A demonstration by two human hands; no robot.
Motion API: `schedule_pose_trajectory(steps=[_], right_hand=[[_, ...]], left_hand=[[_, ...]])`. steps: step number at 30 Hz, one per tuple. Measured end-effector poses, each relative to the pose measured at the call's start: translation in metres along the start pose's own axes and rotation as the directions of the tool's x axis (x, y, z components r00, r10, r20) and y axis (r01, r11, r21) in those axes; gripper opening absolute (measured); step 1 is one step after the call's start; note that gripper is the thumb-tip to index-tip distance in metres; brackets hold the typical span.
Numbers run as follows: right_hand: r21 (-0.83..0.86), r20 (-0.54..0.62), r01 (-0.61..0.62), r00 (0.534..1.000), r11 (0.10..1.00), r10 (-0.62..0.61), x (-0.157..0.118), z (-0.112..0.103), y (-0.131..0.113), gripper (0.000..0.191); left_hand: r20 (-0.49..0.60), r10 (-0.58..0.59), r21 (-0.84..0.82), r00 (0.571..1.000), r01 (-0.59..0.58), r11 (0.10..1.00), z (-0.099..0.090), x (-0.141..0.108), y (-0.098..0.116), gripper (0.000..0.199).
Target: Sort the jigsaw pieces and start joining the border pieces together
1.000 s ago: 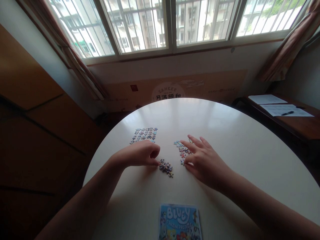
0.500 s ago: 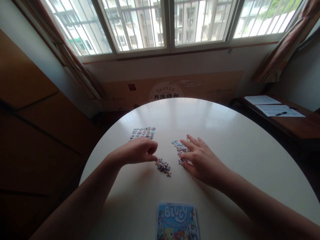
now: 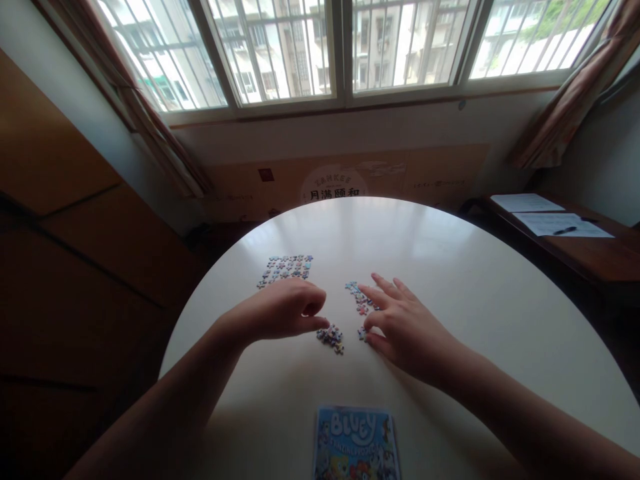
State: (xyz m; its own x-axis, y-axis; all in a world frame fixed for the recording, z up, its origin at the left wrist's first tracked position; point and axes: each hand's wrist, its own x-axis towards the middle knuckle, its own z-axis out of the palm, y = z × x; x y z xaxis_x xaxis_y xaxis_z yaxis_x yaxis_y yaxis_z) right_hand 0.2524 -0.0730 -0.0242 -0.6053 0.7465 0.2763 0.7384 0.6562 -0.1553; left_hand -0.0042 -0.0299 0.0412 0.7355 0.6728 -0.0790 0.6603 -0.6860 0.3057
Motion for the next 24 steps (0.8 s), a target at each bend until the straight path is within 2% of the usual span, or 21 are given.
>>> schedule_pose_trajectory(steps=[5, 13, 19, 24], right_hand=[[-0.031, -0.034, 0.043, 0.998, 0.999, -0.044, 0.001, 0.002, -0.004, 0.005], [-0.152, -0.075, 0.127, 0.987, 0.980, -0.139, 0.005, 0.001, -0.006, 0.019], [-0.048, -0.134, 0.105, 0.985, 0.993, -0.111, 0.004, -0.003, -0.006, 0.012], [-0.006, -0.087, 0.131, 0.987, 0.991, -0.131, 0.001, -0.003, -0.015, 0.013]], left_hand=[[0.040, 0.070, -0.006, 0.997, -0.070, 0.998, 0.007, 0.002, 0.014, 0.031], [-0.001, 0.099, 0.004, 0.995, -0.099, 0.995, 0.010, 0.006, 0.007, 0.026], [-0.017, 0.101, 0.007, 0.995, -0.100, 0.995, 0.009, 0.006, 0.007, 0.019], [-0.076, 0.067, 0.026, 0.995, -0.065, 0.998, 0.005, 0.005, 0.002, 0.020]])
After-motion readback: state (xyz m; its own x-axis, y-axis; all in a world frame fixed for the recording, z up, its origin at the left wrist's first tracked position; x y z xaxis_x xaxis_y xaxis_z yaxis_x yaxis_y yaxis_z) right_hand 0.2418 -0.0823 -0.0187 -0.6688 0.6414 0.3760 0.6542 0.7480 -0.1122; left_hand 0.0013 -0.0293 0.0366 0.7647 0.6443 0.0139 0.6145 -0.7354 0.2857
